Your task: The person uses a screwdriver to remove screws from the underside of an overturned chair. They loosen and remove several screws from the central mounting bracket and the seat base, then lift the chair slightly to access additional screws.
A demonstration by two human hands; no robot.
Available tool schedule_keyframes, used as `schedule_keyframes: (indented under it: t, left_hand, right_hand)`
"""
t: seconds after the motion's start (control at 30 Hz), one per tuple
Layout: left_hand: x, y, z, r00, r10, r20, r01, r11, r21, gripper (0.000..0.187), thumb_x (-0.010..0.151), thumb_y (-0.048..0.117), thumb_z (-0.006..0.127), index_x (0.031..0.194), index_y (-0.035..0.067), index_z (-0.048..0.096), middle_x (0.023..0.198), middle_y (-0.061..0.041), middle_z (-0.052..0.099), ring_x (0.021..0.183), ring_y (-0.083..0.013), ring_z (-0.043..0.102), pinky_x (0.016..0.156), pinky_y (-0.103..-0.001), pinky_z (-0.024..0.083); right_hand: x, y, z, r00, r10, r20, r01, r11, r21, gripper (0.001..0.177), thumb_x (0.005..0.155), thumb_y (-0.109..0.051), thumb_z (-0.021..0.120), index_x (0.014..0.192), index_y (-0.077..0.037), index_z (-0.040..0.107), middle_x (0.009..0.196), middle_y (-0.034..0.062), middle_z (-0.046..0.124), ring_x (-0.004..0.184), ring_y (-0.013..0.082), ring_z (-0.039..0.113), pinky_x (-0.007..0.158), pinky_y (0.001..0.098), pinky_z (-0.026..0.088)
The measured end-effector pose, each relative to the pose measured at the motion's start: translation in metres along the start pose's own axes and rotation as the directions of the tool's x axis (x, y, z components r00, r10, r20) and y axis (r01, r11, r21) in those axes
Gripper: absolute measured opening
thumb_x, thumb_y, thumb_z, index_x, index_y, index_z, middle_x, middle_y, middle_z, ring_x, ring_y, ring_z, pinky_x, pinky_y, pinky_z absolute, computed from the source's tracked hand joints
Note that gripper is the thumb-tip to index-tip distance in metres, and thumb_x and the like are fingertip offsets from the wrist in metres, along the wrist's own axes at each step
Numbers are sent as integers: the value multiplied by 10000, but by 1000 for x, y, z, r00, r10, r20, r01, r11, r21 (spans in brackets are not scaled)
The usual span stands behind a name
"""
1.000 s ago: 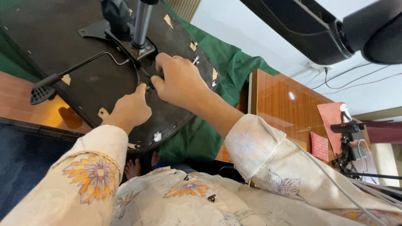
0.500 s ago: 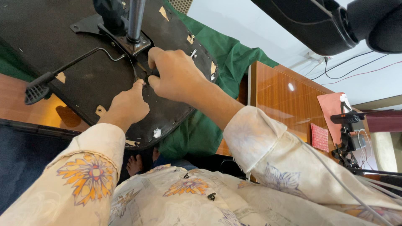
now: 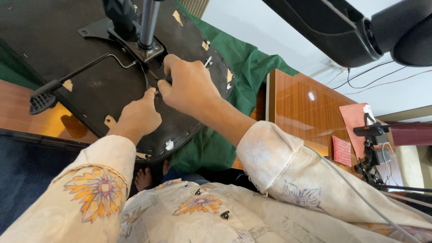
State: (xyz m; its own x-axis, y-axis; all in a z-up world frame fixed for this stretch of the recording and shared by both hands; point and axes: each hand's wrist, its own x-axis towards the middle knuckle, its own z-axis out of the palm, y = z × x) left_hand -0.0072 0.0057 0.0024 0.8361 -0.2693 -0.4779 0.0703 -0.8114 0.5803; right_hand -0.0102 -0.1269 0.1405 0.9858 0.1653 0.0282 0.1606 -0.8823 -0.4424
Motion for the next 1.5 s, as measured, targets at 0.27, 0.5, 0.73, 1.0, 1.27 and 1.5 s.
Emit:
schedule_keyframes:
  t: [0.27,0.5,0.73,1.0,1.27,1.5]
  left_hand:
    - [2,-2,5,999,26,-48,-26,1000,-10,837,841,70,547,1624,128,258,1185,-309,686,1144,-457,658,1028,-501,499]
    - [-1,3,1,999,-35,22,36,999,-7,860,847,43,518,1647,157,221,1211,-292,692,1165,-434,669,1043,-490,509]
    - [-3,3,1,1000,-26,-7,26,1000,-2,855,850,73,545,1640,156,231,1222,-305,674,1180,-449,645,1044,-496,492]
    - [3,-2,4,999,2,-47,-3,1000,-20,816,844,98,562,1608,162,283,1227,-300,664,1176,-458,634,1034,-506,483]
    - [1,-1,0,1000,4,-16,-4,1000,-2,796,866,106,553,1611,153,277,1169,-303,698,1124,-449,672,1019,-503,505]
    - [3,-4,3,999,20,-30,-20,1000,-13,795,862,82,542,1613,138,289,1151,-306,706,1097,-451,690,1005,-502,519]
  right_hand:
    - [-5,-4,4,1000,30,-7,-30,998,-46,265,817,-247,725,945,-52,599,830,155,739,843,393,721,797,487,563]
    - [-12,-10,-15,993,7,115,-5,1000,-15,390,723,-159,742,1067,-79,577,1038,174,630,955,389,650,797,479,515]
    - [-8,-16,-21,975,-121,184,134,989,-62,273,800,-141,729,1035,-75,607,1049,157,650,999,375,669,845,465,535]
    - [4,-6,-14,982,-145,120,159,980,-118,269,835,-192,753,1040,-55,645,990,194,664,940,394,675,810,488,536]
    - [8,7,-7,984,-175,25,177,978,-110,299,838,-216,758,1031,-19,644,900,208,701,862,406,692,769,490,554]
    - [1,-6,-2,1000,-6,7,6,995,-99,274,878,-252,698,978,-9,621,725,213,699,739,416,714,737,497,579]
